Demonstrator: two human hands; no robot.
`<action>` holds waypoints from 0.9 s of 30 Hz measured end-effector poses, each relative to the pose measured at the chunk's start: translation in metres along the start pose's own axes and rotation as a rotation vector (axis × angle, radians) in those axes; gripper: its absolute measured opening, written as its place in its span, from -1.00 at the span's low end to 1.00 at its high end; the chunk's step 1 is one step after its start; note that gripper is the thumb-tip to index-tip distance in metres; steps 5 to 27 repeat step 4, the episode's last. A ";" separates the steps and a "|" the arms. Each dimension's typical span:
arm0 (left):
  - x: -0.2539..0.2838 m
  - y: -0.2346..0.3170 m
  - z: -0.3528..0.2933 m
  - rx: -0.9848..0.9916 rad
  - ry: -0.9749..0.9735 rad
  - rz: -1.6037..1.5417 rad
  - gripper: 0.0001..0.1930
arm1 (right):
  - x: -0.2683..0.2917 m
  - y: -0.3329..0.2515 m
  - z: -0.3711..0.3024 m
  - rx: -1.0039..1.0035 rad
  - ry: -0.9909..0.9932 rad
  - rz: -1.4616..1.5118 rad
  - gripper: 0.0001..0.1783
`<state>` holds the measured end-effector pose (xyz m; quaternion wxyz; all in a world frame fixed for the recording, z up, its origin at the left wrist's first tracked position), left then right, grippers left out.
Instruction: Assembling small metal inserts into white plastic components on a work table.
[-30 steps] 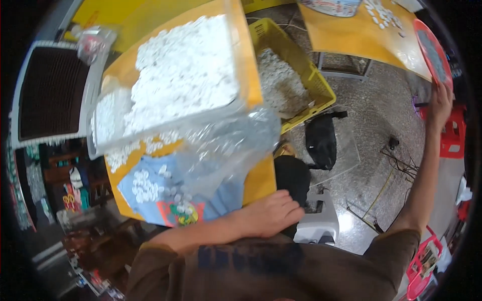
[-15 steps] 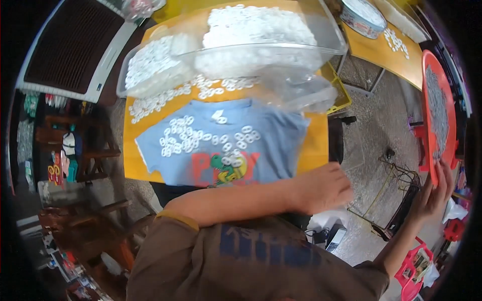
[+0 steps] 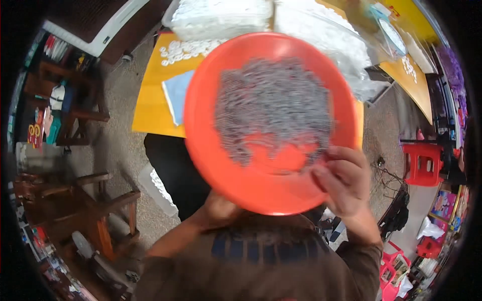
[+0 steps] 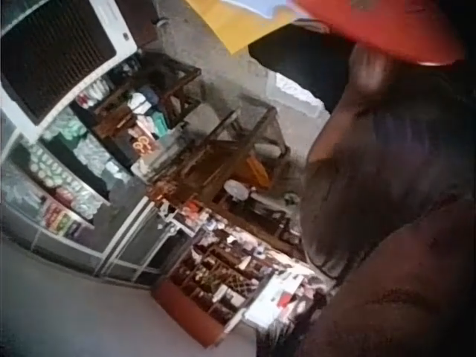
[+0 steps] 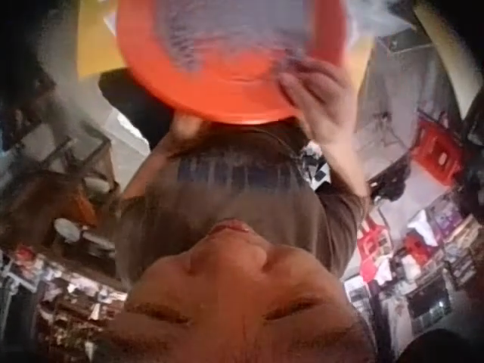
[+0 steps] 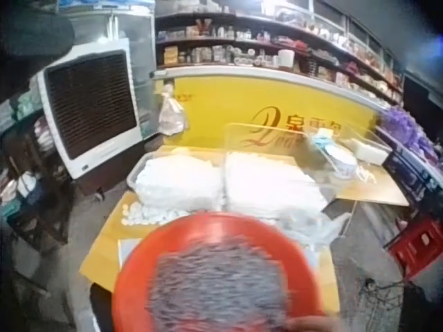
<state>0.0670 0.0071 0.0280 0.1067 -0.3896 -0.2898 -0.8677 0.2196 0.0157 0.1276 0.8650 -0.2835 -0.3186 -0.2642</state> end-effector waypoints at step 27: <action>0.033 -0.061 -0.071 0.636 0.158 -0.048 -0.65 | -0.079 -0.019 0.016 0.197 0.045 0.068 -0.69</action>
Point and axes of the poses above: each hand's wrist, its own z-axis towards the middle knuckle, its own x-axis out of the back of the hand, y = z × x, the point moved 9 cm from there along z, towards the middle knuckle, and after that the axes turned 8 degrees about z, right-handed, at the moved point
